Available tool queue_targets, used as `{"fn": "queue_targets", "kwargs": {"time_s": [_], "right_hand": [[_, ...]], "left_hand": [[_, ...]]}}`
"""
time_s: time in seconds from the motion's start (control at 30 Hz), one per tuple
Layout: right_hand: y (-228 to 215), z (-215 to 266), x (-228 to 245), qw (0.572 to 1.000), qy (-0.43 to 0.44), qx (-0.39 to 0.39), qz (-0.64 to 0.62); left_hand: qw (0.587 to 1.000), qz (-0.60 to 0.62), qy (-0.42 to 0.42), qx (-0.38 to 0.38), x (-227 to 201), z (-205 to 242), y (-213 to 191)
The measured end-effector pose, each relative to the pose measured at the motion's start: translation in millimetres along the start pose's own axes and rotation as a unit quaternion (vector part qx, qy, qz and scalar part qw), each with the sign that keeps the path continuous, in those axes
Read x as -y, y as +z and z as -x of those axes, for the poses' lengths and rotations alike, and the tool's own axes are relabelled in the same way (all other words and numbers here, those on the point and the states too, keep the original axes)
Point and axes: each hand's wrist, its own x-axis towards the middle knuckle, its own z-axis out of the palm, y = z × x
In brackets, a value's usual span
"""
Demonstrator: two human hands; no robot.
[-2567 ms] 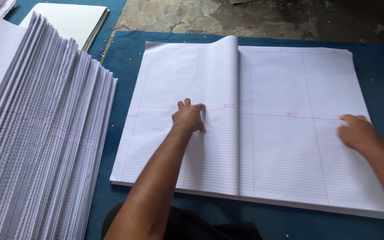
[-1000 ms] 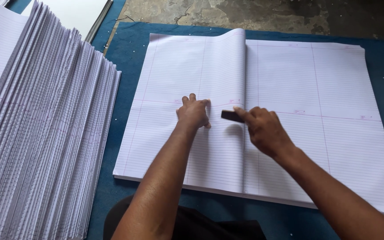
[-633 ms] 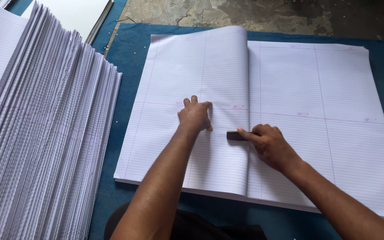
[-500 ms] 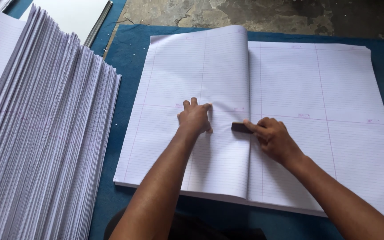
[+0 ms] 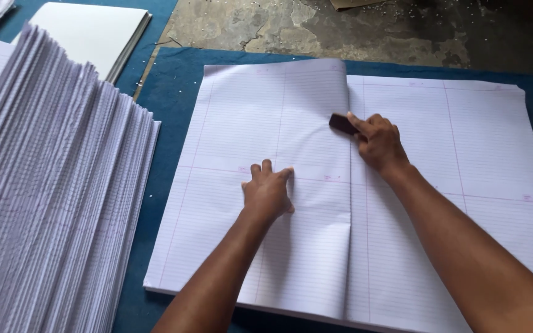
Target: The person folds large sheets of lined paper in half and presses the crease with a wooden ruler. They repeat this process for multiple sheets, stacking the folded papers to the left.
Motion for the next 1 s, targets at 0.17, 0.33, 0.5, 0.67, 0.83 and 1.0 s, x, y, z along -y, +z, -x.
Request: {"fn": "queue_targets", "kwargs": {"time_s": [0.17, 0.33, 0.5, 0.67, 0.83, 1.0], "right_hand": [[7, -48, -9, 0.997, 0.067, 0.003, -0.030], [17, -86, -17, 0.994, 0.099, -0.036, -0.001], [24, -116, -18, 0.974, 0.216, -0.023, -0.059], [26, -128, -18, 0.955, 0.276, -0.026, -0.107], [18, -114, -21, 0.964, 0.232, -0.013, -0.132], [8, -81, -13, 0.978, 0.171, 0.038, -0.118]], "left_hand": [[1.000, -0.003, 0.005, 0.003, 1, -2, -1], [1.000, -0.003, 0.015, -0.003, 2, -1, 0], [1.000, 0.002, 0.016, 0.010, 3, -2, 0], [1.000, 0.011, 0.014, 0.014, 2, 0, -2], [1.000, 0.003, 0.010, 0.019, 0, -1, -2], [1.000, 0.008, -0.001, 0.018, 0, -2, 0]]}}
